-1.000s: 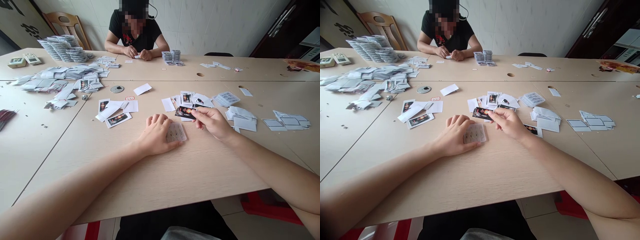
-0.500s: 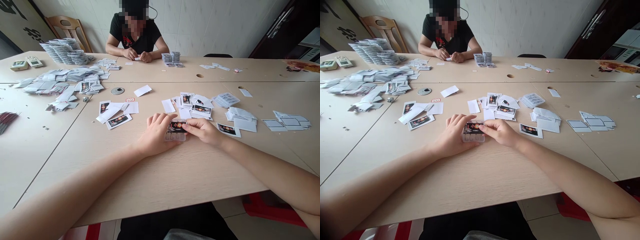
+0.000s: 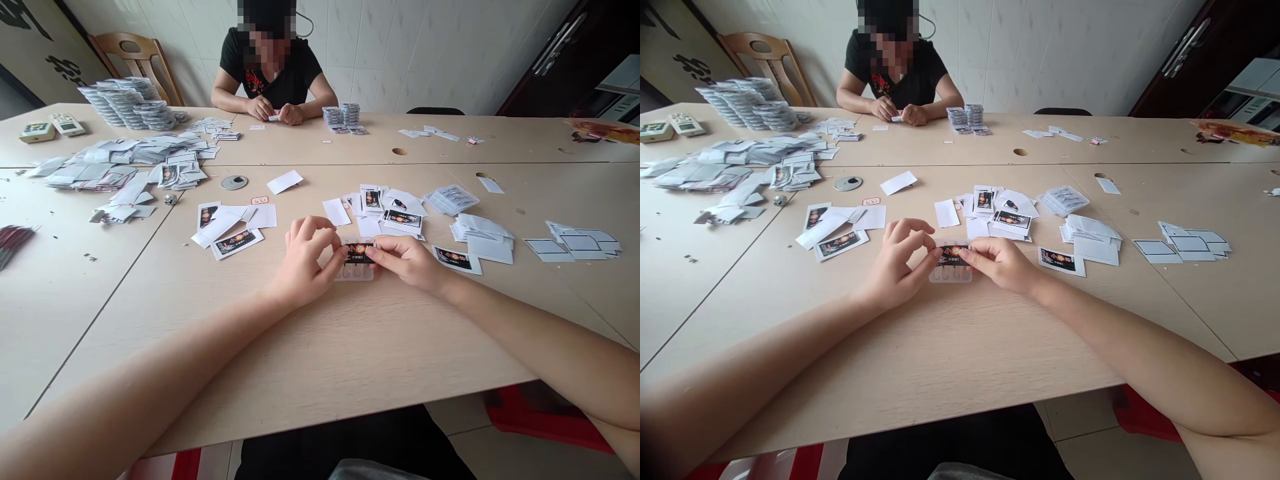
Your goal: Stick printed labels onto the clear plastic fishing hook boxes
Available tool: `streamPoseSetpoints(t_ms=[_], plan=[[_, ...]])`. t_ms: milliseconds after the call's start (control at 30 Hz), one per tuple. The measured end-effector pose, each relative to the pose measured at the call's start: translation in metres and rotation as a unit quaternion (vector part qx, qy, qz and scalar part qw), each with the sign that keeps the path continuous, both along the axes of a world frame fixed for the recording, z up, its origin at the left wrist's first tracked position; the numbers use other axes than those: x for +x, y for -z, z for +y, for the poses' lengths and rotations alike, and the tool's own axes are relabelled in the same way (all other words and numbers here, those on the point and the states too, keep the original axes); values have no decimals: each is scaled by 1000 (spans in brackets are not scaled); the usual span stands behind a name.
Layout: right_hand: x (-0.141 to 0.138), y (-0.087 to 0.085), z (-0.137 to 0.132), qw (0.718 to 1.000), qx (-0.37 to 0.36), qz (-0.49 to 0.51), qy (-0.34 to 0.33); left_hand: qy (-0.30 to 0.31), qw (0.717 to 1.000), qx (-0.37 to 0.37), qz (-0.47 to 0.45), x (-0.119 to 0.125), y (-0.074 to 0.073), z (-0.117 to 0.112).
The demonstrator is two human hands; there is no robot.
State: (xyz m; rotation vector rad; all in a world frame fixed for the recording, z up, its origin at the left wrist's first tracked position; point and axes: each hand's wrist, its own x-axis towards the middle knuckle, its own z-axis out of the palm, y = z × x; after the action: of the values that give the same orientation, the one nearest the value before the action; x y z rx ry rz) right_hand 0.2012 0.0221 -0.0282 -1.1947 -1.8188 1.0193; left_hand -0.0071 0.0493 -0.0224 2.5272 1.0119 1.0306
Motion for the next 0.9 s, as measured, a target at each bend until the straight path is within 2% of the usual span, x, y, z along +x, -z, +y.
streamPoseSetpoints(t_ms=[233,333,400,500,667,900], plan=[[1,1,3,999,28,-11,17,35,999,29,-3,-1,-3,-4],[2,2,4,999,32,-20,16,71,996,37,-25,-1,-3,-4],[2,3,4,999,40,-20,13,117,991,12,-57,-1,-2,-4],[3,3,5,999,46,-15,16,170,979,-66,-96,0,2,-3],[3,4,5,999,38,-14,35,164,969,-142,-118,0,5,-2],[3,5,5,999,19,25,35,194,941,-215,-174,0,3,0]])
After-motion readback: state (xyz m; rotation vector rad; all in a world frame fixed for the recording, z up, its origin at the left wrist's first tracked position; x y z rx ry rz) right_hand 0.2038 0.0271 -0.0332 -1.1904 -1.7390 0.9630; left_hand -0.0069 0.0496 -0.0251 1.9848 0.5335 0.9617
